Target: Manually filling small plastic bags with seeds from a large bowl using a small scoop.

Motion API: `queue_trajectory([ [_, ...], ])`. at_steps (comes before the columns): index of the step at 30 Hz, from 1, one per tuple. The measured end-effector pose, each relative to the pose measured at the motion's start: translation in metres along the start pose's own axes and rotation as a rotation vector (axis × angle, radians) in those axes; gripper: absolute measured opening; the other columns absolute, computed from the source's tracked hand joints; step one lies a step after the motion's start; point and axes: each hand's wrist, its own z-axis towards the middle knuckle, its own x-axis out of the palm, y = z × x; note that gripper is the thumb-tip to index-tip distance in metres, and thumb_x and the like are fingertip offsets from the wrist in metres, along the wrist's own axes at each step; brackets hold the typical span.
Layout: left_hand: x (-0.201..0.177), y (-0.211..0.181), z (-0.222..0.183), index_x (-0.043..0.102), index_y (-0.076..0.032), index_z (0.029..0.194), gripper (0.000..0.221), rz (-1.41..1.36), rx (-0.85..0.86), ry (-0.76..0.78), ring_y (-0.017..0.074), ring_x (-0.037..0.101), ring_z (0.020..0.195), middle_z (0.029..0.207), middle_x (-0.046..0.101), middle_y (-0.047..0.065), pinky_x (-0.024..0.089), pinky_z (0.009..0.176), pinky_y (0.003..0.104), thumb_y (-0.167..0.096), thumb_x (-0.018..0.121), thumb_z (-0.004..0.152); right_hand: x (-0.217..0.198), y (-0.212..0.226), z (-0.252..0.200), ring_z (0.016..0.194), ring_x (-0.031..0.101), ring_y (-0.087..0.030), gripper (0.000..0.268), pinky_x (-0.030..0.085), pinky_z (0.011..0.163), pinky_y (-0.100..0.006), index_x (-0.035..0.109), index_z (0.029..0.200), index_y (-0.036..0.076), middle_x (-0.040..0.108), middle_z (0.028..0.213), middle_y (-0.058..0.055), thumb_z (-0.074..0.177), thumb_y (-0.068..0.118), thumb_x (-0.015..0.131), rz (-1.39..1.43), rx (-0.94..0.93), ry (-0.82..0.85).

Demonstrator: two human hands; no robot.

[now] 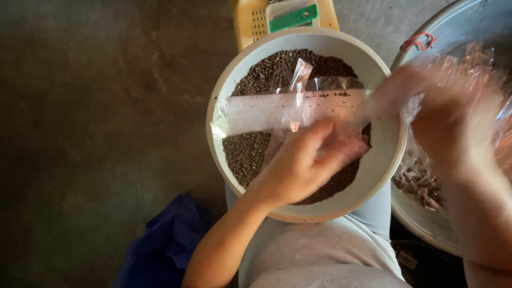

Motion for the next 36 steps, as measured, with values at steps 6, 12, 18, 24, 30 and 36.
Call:
queue_trajectory([
  [6, -0.036, 0.028, 0.010, 0.070, -0.015, 0.114, 0.026, 0.474, 0.186, -0.116, 0.0297, 0.052, 0.117, 0.123, 0.045, 0.014, 0.048, 0.106, 0.041, 0.003, 0.070, 0.096, 0.002, -0.018, -0.021, 0.092, 0.057, -0.019, 0.027, 0.047, 0.099, -0.031, 0.059, 0.093, 0.002, 0.061, 0.092, -0.010, 0.119, 0.006, 0.058, 0.257, -0.528, -0.319],
  [12, -0.013, 0.033, 0.024, 0.067, 0.002, 0.106, 0.017, 0.494, 0.314, -0.406, 0.0298, 0.072, 0.090, 0.103, 0.073, 0.016, 0.058, 0.082, 0.040, -0.007, 0.063, 0.093, 0.035, -0.004, -0.020, 0.097, 0.060, -0.022, 0.032, 0.051, 0.087, -0.035, 0.070, 0.117, 0.009, 0.056, 0.133, -0.015, 0.102, 0.028, 0.050, 0.015, -0.767, 0.437],
  [18, 0.014, 0.028, 0.017, 0.054, -0.011, 0.099, 0.029, 0.692, 0.420, -0.268, 0.0269, 0.055, 0.088, 0.087, 0.060, 0.002, 0.038, 0.088, 0.039, 0.014, 0.055, 0.083, 0.053, -0.010, 0.014, 0.055, 0.056, -0.009, 0.016, 0.047, 0.048, -0.022, 0.049, 0.098, 0.007, 0.057, 0.072, -0.003, 0.110, 0.017, 0.053, 0.254, -0.239, -0.167],
  [24, 0.001, 0.027, 0.014, 0.059, -0.007, 0.110, 0.013, 0.727, 0.423, -0.476, 0.0272, 0.067, 0.097, 0.110, 0.071, 0.008, 0.045, 0.094, 0.041, -0.014, 0.048, 0.108, 0.049, -0.019, 0.004, 0.044, 0.048, -0.004, 0.020, 0.039, 0.039, -0.018, 0.061, 0.094, 0.014, 0.059, 0.061, 0.000, 0.098, 0.033, 0.066, 0.375, -0.242, -0.018],
  [30, 0.000, 0.025, 0.007, 0.053, -0.008, 0.106, 0.010, -0.001, 0.122, -0.052, 0.0159, 0.065, 0.079, 0.092, 0.063, 0.005, 0.057, 0.072, 0.028, -0.008, 0.062, 0.103, 0.029, -0.027, -0.007, 0.058, 0.050, -0.009, 0.008, 0.044, 0.058, -0.022, 0.067, 0.103, 0.001, 0.055, 0.066, -0.005, 0.099, 0.008, 0.066, 0.642, -0.142, -0.066],
  [36, -0.001, 0.026, 0.014, 0.060, -0.005, 0.131, 0.045, 0.345, 0.213, 0.005, 0.0230, 0.070, 0.099, 0.122, 0.066, 0.012, 0.057, 0.093, 0.035, -0.004, 0.081, 0.091, 0.024, -0.027, -0.015, 0.055, 0.042, -0.007, 0.025, 0.032, 0.050, -0.022, 0.060, 0.111, 0.004, 0.047, 0.065, 0.001, 0.098, 0.025, 0.064, 0.257, -0.236, 0.002],
])
